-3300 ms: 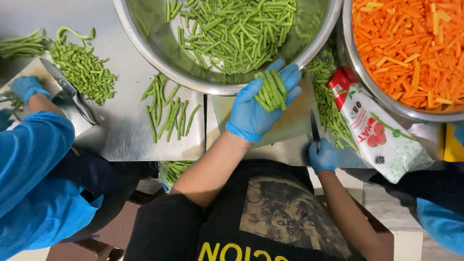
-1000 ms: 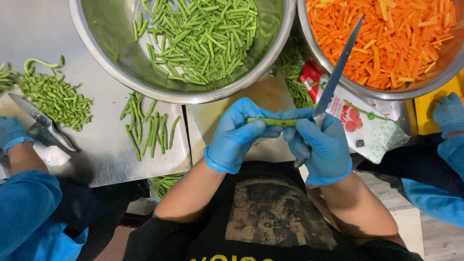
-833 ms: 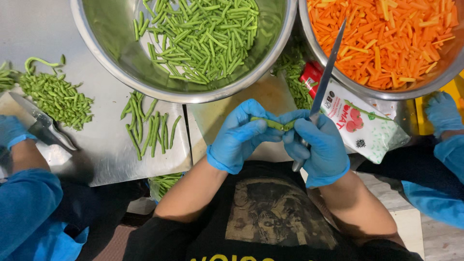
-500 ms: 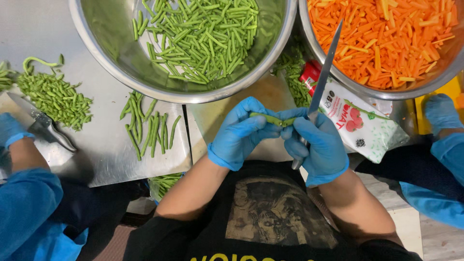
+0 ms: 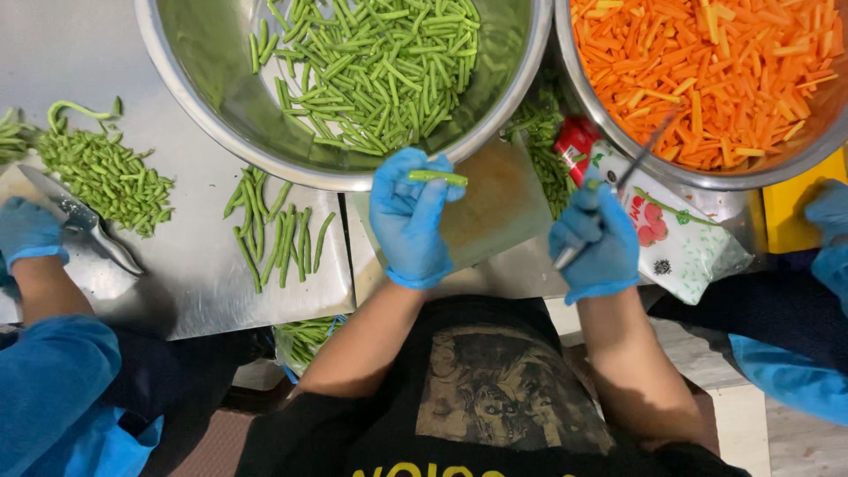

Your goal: The person cuts green beans on a cutting board with a knife, trimming the ends and slicing the beans into shorter pieces, then drops the cut pieces into a large metal bowl. They repeat this with handfuls of beans taken from the pile on the stainless steel table.

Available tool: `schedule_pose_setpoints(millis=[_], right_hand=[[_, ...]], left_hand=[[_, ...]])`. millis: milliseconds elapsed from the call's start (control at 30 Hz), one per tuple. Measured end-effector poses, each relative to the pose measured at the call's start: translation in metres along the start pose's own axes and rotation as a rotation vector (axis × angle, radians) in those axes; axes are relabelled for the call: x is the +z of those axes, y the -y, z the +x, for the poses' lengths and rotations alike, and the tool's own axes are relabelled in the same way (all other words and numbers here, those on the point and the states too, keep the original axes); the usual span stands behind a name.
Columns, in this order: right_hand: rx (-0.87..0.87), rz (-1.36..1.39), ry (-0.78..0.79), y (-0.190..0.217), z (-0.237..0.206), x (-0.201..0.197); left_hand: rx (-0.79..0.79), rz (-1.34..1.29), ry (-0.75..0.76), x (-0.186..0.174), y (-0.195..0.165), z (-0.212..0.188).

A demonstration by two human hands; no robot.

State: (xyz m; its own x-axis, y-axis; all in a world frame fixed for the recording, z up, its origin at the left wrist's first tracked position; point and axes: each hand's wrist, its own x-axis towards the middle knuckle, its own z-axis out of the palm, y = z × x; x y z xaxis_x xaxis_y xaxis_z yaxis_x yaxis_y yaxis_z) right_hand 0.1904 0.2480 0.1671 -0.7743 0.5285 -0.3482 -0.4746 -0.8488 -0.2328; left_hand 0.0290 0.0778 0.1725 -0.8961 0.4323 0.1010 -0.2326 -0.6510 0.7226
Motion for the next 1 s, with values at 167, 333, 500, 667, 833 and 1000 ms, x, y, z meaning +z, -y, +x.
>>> schedule_pose_setpoints(millis=[167, 333, 500, 667, 833, 1000], right_hand=[[-0.446, -1.086, -0.399, 0.034, 0.037, -0.063], [-0.294, -1.298, -0.490, 0.023, 0.029, -0.167], [-0.140, -1.836, -0.143, -0.004, 0.009, -0.230], [-0.245, -2.337, -0.005, -0.008, 0.011, -0.244], [0.225, -1.673, -0.389, -0.007, 0.030, -0.240], [0.324, -1.607, -0.407, -0.006, 0.036, -0.237]], left_hand=[[0.098, 0.417, 0.116, -0.010, -0.026, 0.038], [0.547, 1.211, 0.034, -0.049, -0.066, 0.082], [0.679, 1.357, -0.026, -0.124, -0.064, 0.032], [0.510, 1.507, -0.438, -0.253, -0.054, 0.006], [0.025, 1.200, -0.831, -0.365, -0.067, -0.004], [0.149, 1.652, -0.597, -0.377, -0.078, -0.019]])
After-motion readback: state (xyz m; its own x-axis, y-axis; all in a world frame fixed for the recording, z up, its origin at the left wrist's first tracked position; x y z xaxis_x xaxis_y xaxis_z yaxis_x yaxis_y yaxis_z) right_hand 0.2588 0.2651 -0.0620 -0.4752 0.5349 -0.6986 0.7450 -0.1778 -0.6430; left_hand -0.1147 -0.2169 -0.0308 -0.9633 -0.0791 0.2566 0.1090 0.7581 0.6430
